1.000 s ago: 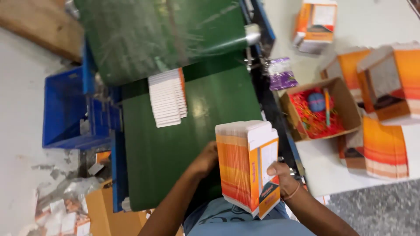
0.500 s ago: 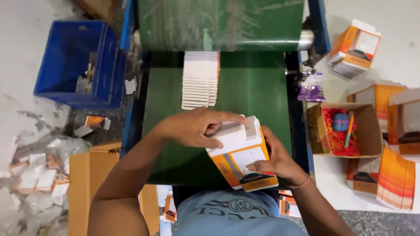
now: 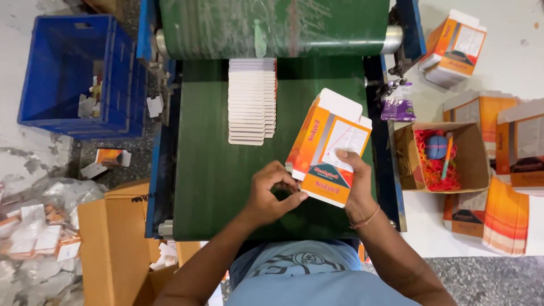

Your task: The person repeatedly picks up stacks of white and orange notebooks from a green conveyor belt, aligns them, and places them into a cardboard box on the right. The person continues this cycle throughout the clip, handling the notebooks by hand without tools.

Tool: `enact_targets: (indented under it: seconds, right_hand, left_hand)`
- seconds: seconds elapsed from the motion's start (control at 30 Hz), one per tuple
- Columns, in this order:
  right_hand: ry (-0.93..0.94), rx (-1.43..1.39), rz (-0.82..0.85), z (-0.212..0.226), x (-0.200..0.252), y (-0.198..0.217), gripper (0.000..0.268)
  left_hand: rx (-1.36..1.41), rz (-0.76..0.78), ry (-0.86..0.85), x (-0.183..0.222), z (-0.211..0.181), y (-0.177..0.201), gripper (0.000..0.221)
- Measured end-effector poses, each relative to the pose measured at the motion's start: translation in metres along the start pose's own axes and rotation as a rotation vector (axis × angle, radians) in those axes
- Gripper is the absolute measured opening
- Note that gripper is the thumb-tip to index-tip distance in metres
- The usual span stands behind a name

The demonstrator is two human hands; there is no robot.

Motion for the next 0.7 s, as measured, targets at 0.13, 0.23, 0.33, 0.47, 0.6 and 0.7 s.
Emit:
enact_targets:
  seconds: [0.13,0.23,0.33,0.47,0.6,0.7]
  right_hand:
    - [0.022,-0.033,-0.009,0.008,0.002,-0.007,0.06]
    - [0.203,0.119,-0.014,0.049,0.016,-0.01,0.061]
    - [0.401,0.518,-0.056,0.104,0.037,-0.027,0.07]
    - [0.399,1.694,-0.068,0.132,0.05,-0.074,0.082]
    - [0.262,2.102,0.12,0.099,0.051,-0.089,0.102]
    - [0.52,1.946,0.13,0.119,0.075,-0.074,0.116]
  left_hand:
    - [-0.392,-0.156,-0.208,0.012,-0.03,0.015,0.021]
    - [-0.425,-0.319,-0.215,0.022,-0.027,0.05,0.017]
    - [-0.281,-0.374,-0.018,0.021,0.002,0.071,0.015]
    - [-0.466,-0.258,-0.117,-0.015,-0.026,0.043,0.051]
    - [-0.708,0.128,-0.199,-0.055,-0.035,-0.014,0.118]
    - [-0.626,0.263,-0.136,-0.059,-0.013,-0.024,0.119]
Point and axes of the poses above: each hand's wrist, its own x-axis away from the middle knuckle, its own y-axis out of the back of the hand, z = x × y, the point moved 9 cm from there along -x, towards the middle knuckle, and after that the axes turned 5 degrees about x, right-handed, at the moved point
